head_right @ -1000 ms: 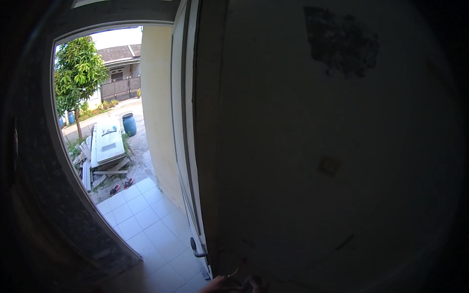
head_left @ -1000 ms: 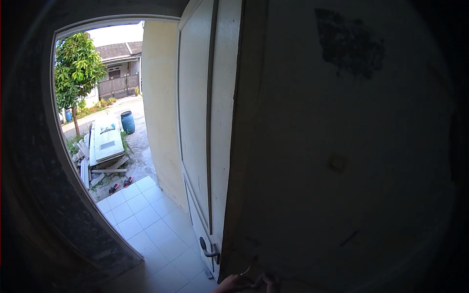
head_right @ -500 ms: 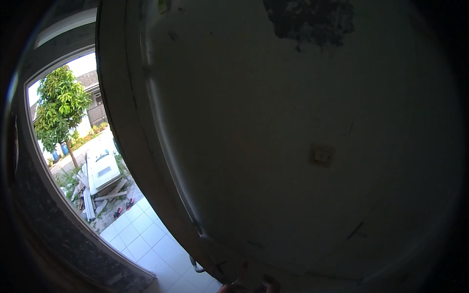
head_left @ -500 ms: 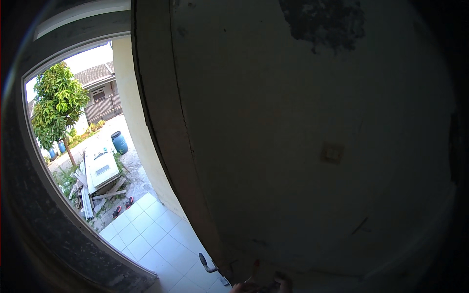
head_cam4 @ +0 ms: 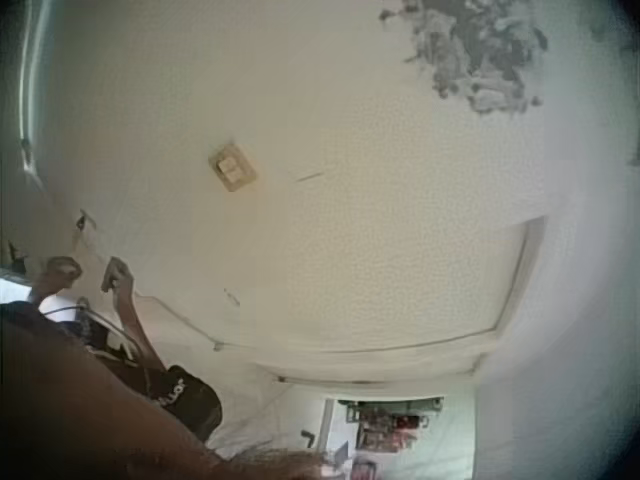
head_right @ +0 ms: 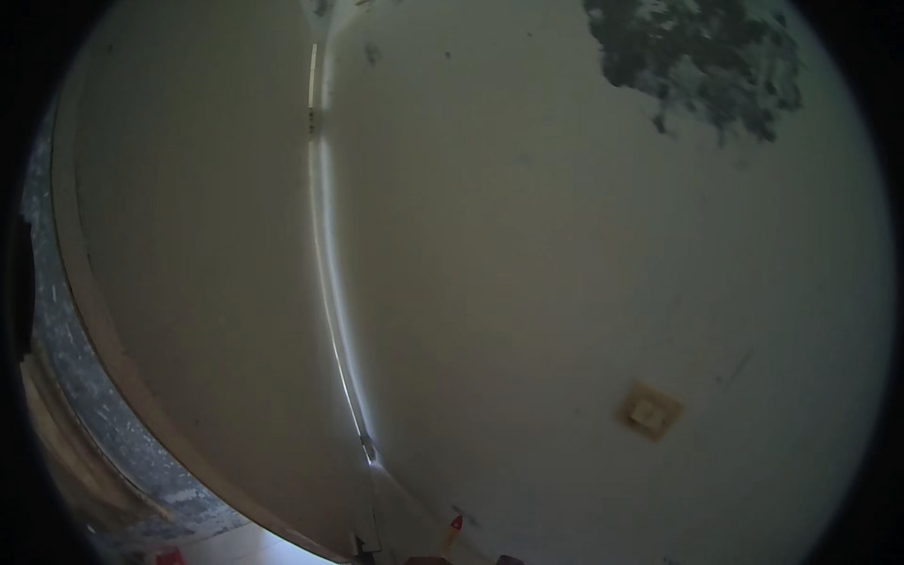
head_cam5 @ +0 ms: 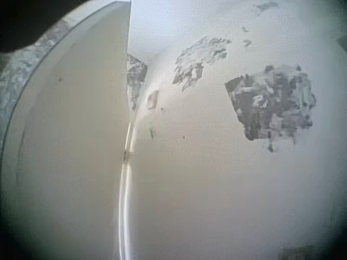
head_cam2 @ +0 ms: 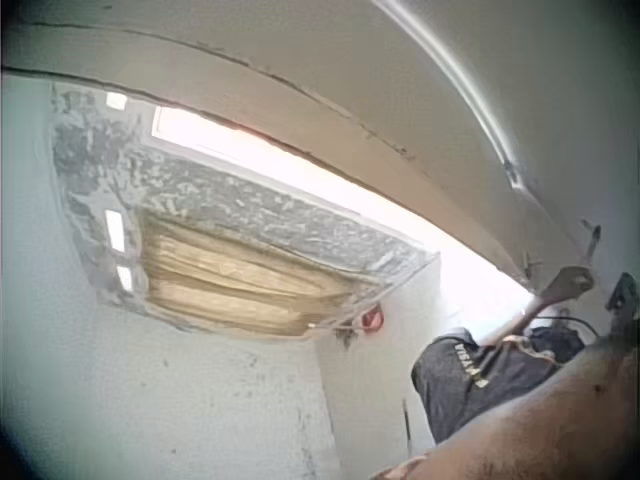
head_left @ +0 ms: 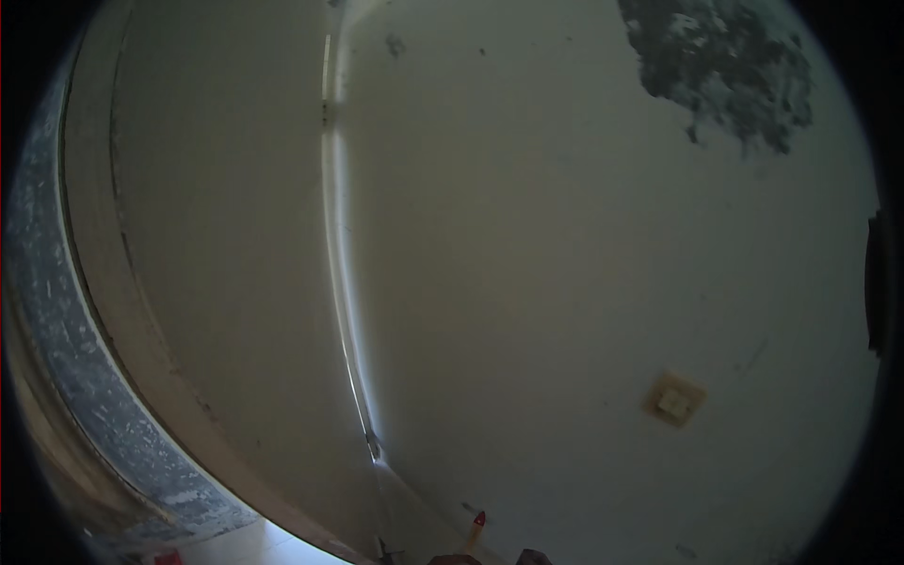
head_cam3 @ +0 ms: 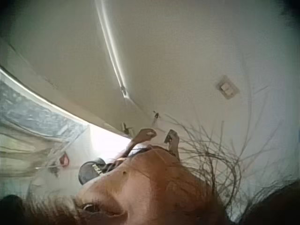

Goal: Sanding the wall and window frame to prepare for painting.

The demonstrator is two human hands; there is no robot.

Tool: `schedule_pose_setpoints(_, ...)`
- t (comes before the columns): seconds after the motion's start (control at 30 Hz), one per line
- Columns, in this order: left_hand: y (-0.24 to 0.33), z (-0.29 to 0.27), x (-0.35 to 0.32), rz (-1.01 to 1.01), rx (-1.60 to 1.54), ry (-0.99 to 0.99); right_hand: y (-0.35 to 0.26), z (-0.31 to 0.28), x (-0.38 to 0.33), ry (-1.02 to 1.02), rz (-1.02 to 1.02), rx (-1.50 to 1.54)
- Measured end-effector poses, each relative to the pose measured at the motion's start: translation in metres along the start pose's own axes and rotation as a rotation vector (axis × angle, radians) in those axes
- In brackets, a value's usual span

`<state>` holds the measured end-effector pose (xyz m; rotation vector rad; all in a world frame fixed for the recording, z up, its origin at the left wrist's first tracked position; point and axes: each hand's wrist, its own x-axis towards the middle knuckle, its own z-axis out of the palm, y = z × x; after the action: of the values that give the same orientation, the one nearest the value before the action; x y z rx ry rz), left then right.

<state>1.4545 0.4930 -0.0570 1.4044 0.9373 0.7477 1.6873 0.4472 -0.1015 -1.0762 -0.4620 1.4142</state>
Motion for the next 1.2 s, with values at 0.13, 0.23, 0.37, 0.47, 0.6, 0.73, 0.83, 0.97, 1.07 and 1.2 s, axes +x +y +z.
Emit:
schedule_pose_setpoints(0.13,-0.021,0.005,0.028,0.082,0.100,0.015,-0.032,0.002,0.019,0.233,0.026,-0.283)
schedule_pose_setpoints(0.23,-0.018,0.005,0.048,0.064,0.112,0.013,-0.030,-0.016,0.055,0.173,0.076,-0.344)
schedule_pose_setpoints(0.37,-0.016,0.008,0.055,-0.035,0.094,0.057,-0.026,-0.024,0.090,0.015,0.033,-0.460)
schedule_pose_setpoints(0.47,-0.020,0.007,0.061,-0.084,0.087,0.119,-0.018,-0.026,0.105,-0.087,0.012,-0.537)
schedule_pose_setpoints(0.6,-0.036,0.003,0.068,-0.032,-0.024,0.211,-0.003,-0.032,0.110,-0.206,-0.013,-0.625)
schedule_pose_setpoints(0.73,-0.032,-0.001,0.068,-0.069,0.014,0.256,0.010,-0.032,0.117,-0.234,-0.086,-0.729)
schedule_pose_setpoints(0.83,-0.046,-0.003,0.075,0.002,0.043,0.278,0.010,-0.033,0.125,-0.196,-0.124,-0.799)
schedule_pose_setpoints(0.97,-0.054,-0.005,0.079,0.062,0.039,0.309,-0.010,-0.018,0.119,-0.189,-0.112,-0.813)
schedule_pose_setpoints(1.07,-0.059,-0.003,0.085,0.039,-0.033,0.347,-0.025,-0.005,0.108,-0.175,-0.102,-0.814)
schedule_pose_setpoints(1.2,-0.021,0.004,0.088,0.001,-0.166,0.448,-0.034,0.010,0.089,-0.161,-0.069,-0.805)
